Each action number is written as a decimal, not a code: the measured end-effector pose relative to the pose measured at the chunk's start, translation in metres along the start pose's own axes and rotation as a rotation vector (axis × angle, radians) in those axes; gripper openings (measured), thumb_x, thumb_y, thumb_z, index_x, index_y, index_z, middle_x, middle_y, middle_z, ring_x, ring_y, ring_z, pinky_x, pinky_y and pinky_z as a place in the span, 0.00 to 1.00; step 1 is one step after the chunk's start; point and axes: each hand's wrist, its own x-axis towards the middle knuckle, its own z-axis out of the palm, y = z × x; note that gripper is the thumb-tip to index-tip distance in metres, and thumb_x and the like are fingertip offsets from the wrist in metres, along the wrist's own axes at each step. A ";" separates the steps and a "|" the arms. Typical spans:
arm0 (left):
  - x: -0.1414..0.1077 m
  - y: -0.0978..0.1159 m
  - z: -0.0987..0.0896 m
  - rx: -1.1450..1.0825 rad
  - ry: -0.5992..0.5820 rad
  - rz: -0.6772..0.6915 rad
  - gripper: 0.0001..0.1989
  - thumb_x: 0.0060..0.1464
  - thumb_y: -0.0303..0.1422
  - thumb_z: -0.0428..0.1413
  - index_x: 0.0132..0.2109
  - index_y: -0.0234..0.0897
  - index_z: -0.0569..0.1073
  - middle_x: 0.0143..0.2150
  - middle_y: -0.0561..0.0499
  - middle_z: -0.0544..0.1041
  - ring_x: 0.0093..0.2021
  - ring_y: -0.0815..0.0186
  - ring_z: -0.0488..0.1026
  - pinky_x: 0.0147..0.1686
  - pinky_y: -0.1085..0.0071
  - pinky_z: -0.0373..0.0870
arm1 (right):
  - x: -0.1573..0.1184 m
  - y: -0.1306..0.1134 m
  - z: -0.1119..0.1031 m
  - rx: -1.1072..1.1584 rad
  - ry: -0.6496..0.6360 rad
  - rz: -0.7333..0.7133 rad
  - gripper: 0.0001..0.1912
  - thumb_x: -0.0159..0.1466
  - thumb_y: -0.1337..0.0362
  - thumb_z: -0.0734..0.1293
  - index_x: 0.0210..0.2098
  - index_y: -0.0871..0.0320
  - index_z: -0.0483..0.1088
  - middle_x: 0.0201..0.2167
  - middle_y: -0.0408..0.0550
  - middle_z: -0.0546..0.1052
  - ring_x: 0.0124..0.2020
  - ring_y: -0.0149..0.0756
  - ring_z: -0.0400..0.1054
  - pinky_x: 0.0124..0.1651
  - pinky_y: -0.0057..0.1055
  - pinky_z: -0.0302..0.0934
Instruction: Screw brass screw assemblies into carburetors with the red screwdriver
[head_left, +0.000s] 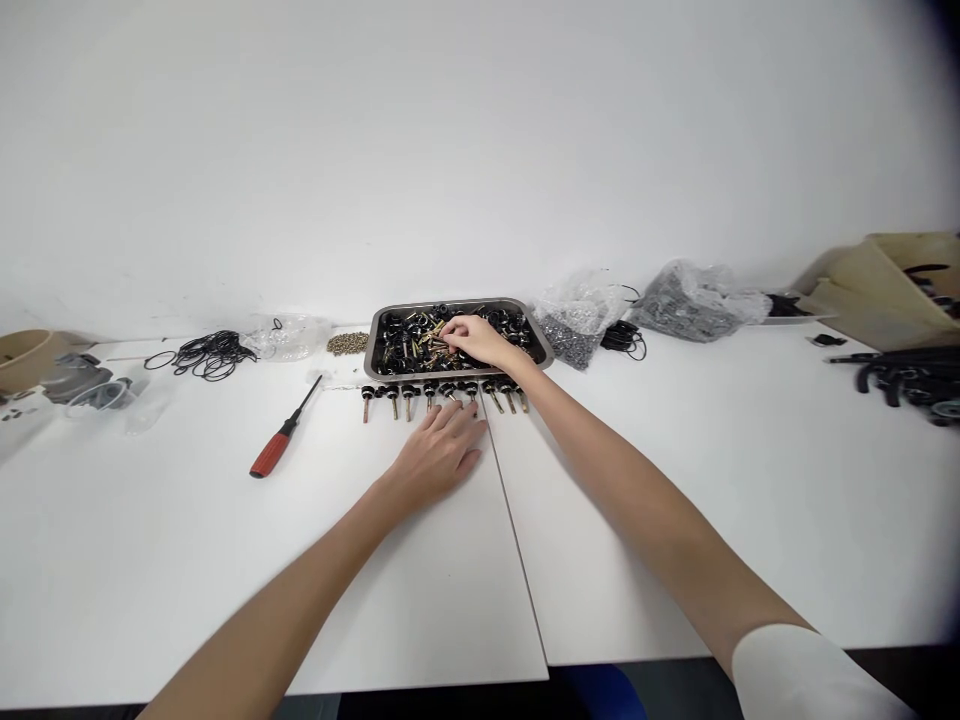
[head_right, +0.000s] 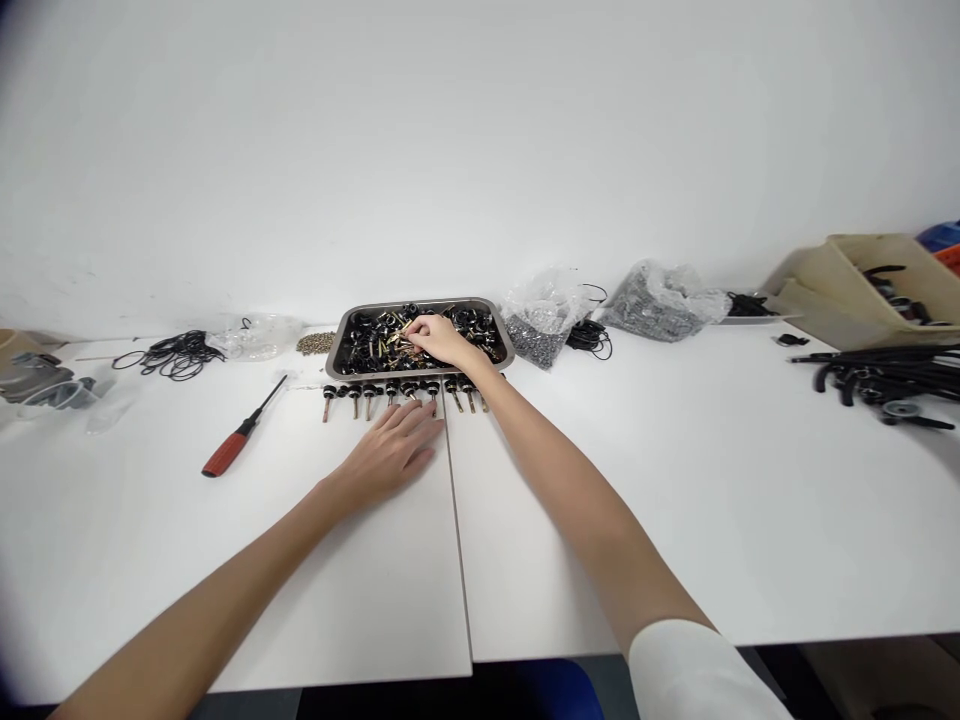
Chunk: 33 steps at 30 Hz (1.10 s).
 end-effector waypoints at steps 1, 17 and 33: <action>0.000 0.000 0.000 -0.005 -0.019 -0.005 0.21 0.65 0.37 0.39 0.60 0.38 0.64 0.66 0.44 0.62 0.66 0.53 0.58 0.62 0.51 0.61 | 0.000 -0.001 0.000 -0.002 0.001 0.001 0.08 0.63 0.68 0.63 0.39 0.64 0.73 0.27 0.47 0.77 0.30 0.31 0.71 0.36 0.26 0.59; -0.004 -0.004 -0.001 -0.047 0.002 -0.038 0.21 0.65 0.36 0.41 0.61 0.37 0.63 0.68 0.44 0.60 0.69 0.56 0.55 0.67 0.47 0.56 | -0.001 -0.006 0.003 0.004 -0.005 0.037 0.08 0.63 0.70 0.63 0.38 0.63 0.73 0.26 0.46 0.76 0.30 0.32 0.70 0.36 0.25 0.59; -0.009 -0.028 -0.010 -0.049 0.273 -0.168 0.17 0.59 0.25 0.44 0.52 0.35 0.70 0.53 0.41 0.73 0.55 0.61 0.68 0.55 0.58 0.71 | 0.001 -0.002 0.002 -0.066 -0.041 0.035 0.10 0.62 0.63 0.62 0.38 0.58 0.73 0.26 0.47 0.77 0.31 0.35 0.70 0.35 0.28 0.58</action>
